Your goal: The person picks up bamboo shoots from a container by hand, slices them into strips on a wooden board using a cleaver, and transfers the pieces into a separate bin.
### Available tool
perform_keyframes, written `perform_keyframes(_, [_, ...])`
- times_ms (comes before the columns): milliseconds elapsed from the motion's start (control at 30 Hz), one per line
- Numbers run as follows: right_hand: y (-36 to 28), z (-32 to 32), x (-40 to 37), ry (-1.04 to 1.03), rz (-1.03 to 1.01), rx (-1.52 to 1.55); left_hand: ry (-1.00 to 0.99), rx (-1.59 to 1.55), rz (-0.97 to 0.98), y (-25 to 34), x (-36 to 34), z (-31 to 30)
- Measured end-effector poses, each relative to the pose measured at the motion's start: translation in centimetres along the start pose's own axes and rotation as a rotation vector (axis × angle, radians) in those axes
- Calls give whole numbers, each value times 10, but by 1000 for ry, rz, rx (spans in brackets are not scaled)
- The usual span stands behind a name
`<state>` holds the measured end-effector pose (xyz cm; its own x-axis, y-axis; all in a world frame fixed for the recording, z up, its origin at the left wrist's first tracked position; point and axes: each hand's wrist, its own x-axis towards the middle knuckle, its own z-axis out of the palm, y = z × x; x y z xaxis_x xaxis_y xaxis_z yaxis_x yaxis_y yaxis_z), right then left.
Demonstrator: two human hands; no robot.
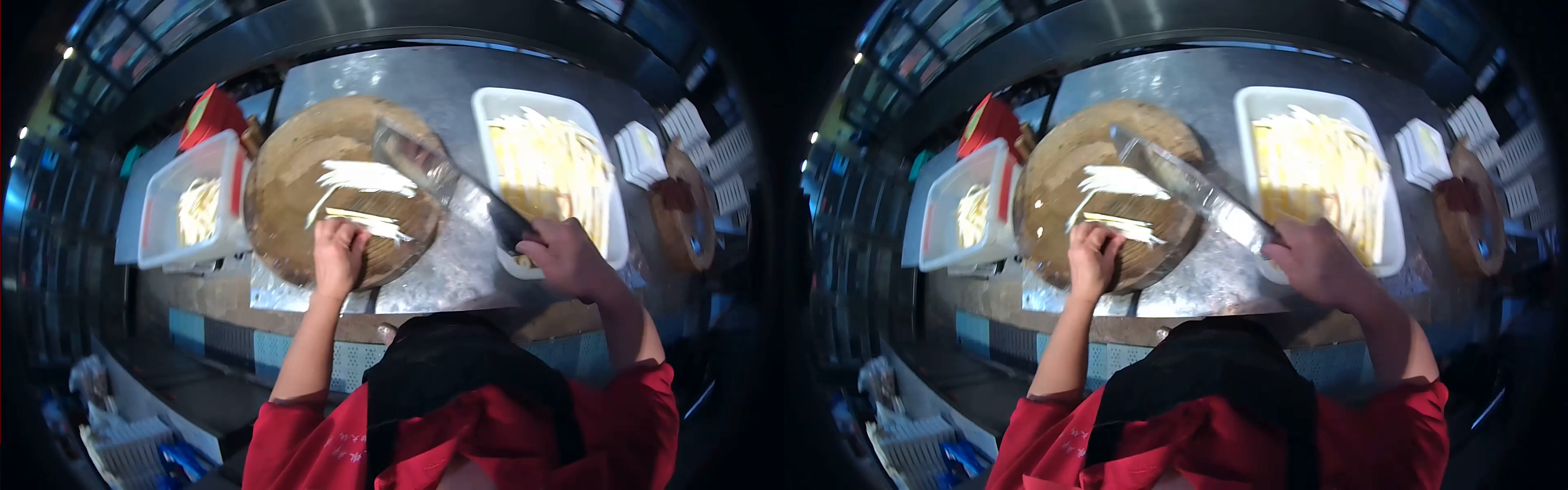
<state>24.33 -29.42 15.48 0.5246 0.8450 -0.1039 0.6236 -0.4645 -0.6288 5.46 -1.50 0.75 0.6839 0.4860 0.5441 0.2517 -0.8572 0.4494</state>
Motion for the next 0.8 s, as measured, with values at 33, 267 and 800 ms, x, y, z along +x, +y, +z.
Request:
perform_keyframes(33, [15,-3,-13,149,36,-37,-8,-9,1,-1,13,8])
perform_keyframes(267, [66,-51,-139,677,700,251,-52,151,-42,32,98,38])
perform_keyframes(800, [105,-7,-235,1049,754,563,-793,49,1260,322,105,217])
